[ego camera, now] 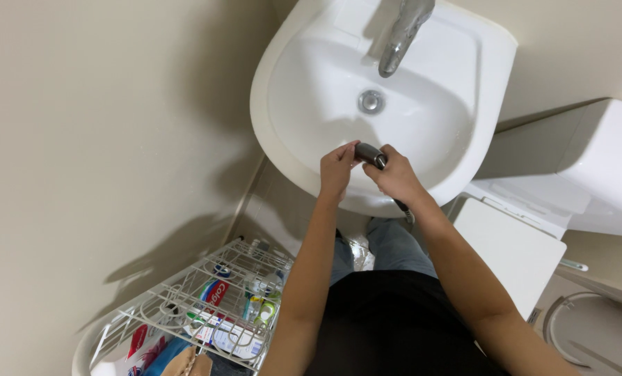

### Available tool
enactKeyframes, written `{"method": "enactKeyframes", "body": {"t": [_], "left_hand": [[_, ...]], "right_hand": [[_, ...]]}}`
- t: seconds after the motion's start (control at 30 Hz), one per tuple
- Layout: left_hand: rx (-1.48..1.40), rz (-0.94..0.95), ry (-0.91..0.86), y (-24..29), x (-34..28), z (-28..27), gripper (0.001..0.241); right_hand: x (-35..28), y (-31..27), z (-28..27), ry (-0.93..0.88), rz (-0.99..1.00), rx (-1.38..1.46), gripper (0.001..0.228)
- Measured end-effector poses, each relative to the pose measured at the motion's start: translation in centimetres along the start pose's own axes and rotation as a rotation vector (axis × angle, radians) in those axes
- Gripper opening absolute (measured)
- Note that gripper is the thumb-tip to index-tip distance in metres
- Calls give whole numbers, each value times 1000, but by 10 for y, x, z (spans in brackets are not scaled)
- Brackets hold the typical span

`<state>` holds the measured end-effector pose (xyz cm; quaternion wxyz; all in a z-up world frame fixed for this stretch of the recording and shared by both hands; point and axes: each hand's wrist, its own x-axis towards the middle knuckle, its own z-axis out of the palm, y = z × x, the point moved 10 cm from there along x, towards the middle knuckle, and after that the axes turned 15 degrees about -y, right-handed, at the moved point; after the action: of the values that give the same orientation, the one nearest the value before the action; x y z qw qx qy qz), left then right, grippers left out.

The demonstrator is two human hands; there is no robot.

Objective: The person rinses a handheld bidet sprayer under a sink faucet, then uses it to spray water into the toilet bowl. They then retrieve a cleaning tablet from a nearby storage rack, open the wrapper, and drop the tablet into the toilet bowl.

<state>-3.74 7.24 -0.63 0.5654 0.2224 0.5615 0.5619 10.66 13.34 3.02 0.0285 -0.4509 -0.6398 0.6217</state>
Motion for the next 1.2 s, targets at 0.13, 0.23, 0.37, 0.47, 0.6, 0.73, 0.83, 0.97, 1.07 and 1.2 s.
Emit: {"method": "enactKeyframes", "body": {"t": [0.13, 0.23, 0.37, 0.47, 0.6, 0.73, 0.83, 0.97, 1.07, 1.2], "left_hand": [[75, -10, -4, -22, 17, 0, 29], [98, 0, -1, -31, 25, 6, 31], [92, 9, 14, -21, 24, 16, 28], [99, 15, 25, -14, 21, 22, 27], [97, 17, 25, -12, 24, 30, 27], [98, 8, 3, -7, 27, 41, 27], [105, 29, -20, 7, 27, 56, 28], [123, 66, -61, 19, 33, 74, 26], [119, 78, -107, 18, 38, 84, 26], [35, 128, -181, 32, 41, 109, 30]], "right_hand": [[-27, -54, 2, -13, -111, -14, 50], [-29, -61, 6, 1, -247, -21, 37], [-15, -35, -2, 92, -283, -1, 28], [-14, -30, -5, 122, -290, -16, 27], [-16, -28, -12, 166, -312, -34, 28], [-25, -35, -24, 197, -306, -36, 28], [-33, -40, -37, 222, -316, -6, 26], [-40, -43, -53, 263, -328, 16, 28], [-44, -44, -64, 280, -315, 47, 28], [-57, -56, -87, 333, -325, 88, 28]]}}
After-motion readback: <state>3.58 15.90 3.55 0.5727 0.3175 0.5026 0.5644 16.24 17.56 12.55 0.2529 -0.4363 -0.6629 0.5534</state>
